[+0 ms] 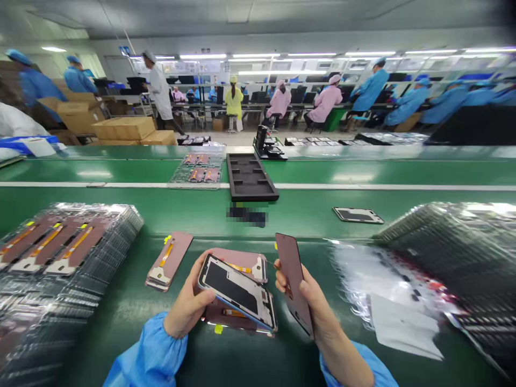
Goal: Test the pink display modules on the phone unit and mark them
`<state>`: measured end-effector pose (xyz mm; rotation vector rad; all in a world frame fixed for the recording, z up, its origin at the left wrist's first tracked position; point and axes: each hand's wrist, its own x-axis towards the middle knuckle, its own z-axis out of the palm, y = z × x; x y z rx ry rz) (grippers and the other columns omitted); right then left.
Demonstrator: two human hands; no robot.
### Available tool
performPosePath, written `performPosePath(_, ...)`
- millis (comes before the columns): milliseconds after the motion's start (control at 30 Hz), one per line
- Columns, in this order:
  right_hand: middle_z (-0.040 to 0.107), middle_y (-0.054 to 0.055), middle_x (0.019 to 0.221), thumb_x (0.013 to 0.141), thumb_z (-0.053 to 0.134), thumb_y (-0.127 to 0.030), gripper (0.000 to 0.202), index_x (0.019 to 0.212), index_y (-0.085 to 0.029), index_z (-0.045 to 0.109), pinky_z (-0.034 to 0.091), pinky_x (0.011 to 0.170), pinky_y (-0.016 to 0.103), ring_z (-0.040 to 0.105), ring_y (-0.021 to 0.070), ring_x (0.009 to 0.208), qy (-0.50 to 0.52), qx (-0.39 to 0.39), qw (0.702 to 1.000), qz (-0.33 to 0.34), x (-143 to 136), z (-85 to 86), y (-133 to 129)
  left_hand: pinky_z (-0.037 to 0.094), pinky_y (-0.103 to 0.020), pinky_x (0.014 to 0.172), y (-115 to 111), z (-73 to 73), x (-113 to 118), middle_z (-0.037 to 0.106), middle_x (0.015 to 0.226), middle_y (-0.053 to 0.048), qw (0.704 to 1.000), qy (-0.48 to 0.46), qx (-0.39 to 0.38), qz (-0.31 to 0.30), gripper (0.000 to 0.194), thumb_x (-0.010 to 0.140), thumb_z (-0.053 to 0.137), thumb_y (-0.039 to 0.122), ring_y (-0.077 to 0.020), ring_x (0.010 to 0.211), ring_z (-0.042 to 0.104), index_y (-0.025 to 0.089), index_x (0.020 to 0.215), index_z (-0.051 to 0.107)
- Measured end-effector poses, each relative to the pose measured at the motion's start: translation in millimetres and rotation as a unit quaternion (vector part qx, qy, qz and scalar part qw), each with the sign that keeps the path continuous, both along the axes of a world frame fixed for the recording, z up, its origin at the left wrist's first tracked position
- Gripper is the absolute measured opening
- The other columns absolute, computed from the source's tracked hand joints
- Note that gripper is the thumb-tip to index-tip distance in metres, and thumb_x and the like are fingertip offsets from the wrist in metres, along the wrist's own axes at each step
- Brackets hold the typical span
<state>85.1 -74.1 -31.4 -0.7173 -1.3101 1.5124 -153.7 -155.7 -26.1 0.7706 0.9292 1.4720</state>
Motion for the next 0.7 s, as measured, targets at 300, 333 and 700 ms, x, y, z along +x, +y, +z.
performPosePath(300, 0.047, 0.015, 0.145, 0.088, 0.063, -0.046, 0.062, 0.143, -0.025, 0.043, 0.035, 0.111, 0.050, 0.046, 0.0318, 0.132, -0.175, 0.167, 0.966, 0.086, 2.4, -16.7, -17.2, 0.042, -0.042, 0.105, -4.0, -0.6, 1.9, 0.050, 0.142, -0.011, 0.992, 0.029, 0.015, -0.118, 0.087, 0.067, 0.082, 0.039, -0.0348, 0.128, 0.049, 0.030, 0.144, 0.042)
performPosePath(333, 0.047, 0.015, 0.145, 0.089, 0.063, -0.045, 0.061, 0.143, -0.025, 0.044, 0.036, 0.111, 0.050, 0.045, 0.0317, 0.133, -0.190, 0.183, 0.961, 0.089, 2.6, -15.0, -17.3, 0.041, -0.042, 0.105, -3.4, -0.9, 1.2, 0.050, 0.142, -0.011, 0.991, 0.036, 0.027, -0.123, 0.085, 0.068, 0.082, 0.039, -0.0343, 0.128, 0.049, 0.030, 0.143, 0.042)
performPosePath(700, 0.047, 0.014, 0.145, 0.087, 0.067, -0.048, 0.064, 0.143, -0.025, 0.045, 0.044, 0.107, 0.044, 0.045, 0.0306, 0.133, -0.258, 0.309, 0.910, 0.099, -8.7, -4.5, -28.3, 0.034, -0.044, 0.113, -4.2, -0.3, 14.3, 0.044, 0.149, -0.009, 0.989, 0.074, 0.054, -0.118, 0.081, 0.069, 0.083, 0.033, -0.0324, 0.137, 0.040, 0.034, 0.141, 0.045)
